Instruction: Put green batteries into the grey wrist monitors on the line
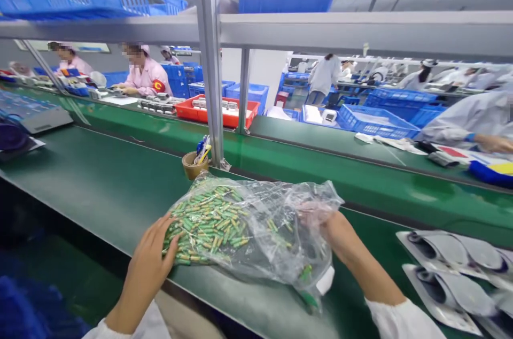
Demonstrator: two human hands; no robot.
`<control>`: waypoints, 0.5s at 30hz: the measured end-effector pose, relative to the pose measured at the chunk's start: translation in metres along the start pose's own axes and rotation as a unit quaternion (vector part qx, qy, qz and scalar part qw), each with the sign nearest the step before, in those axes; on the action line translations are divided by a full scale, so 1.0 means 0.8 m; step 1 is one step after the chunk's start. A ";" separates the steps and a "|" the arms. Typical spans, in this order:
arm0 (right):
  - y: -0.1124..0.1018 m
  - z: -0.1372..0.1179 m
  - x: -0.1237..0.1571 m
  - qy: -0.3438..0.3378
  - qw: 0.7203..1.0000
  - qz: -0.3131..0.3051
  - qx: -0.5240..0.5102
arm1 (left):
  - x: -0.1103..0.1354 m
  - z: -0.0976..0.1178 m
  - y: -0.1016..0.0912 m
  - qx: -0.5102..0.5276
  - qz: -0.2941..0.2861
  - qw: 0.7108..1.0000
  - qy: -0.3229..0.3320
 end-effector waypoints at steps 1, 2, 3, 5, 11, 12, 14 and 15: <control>-0.016 0.010 0.002 0.000 1.000 0.028 0.010 | 0.000 -0.001 0.000 0.002 0.001 1.000 -0.005; -0.029 0.014 0.005 -0.022 0.998 0.046 0.039 | 0.000 -0.002 0.000 0.005 0.001 1.000 -0.007; -0.036 0.015 0.009 -0.050 0.995 0.036 0.073 | 0.000 -0.002 0.001 0.007 0.001 1.000 -0.008; -0.033 0.013 0.019 -0.101 0.986 -0.042 0.127 | -0.001 0.001 0.002 0.006 0.005 1.000 -0.004; 0.034 -0.016 0.027 -0.179 0.943 -0.196 0.201 | 0.001 0.002 0.004 0.002 0.012 1.000 -0.013; 0.049 -0.021 0.023 -0.185 0.942 -0.200 0.198 | 0.001 -0.002 0.005 0.012 0.002 1.000 -0.018; 0.078 -0.029 0.013 -0.198 0.944 -0.189 0.182 | -0.002 -0.012 0.010 0.036 -0.029 0.998 -0.033; 0.093 -0.033 0.008 -0.206 0.945 -0.182 0.175 | -0.004 -0.017 0.013 0.047 -0.047 0.997 -0.042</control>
Point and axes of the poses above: each hand's wrist, its own x-axis away from the middle knuckle, its own y-axis out of the palm, z = x × y, the point moved 7 cm from there along -x, towards the middle knuckle, and after that the axes turned 6 degrees about -x, right-handed, at the moved point
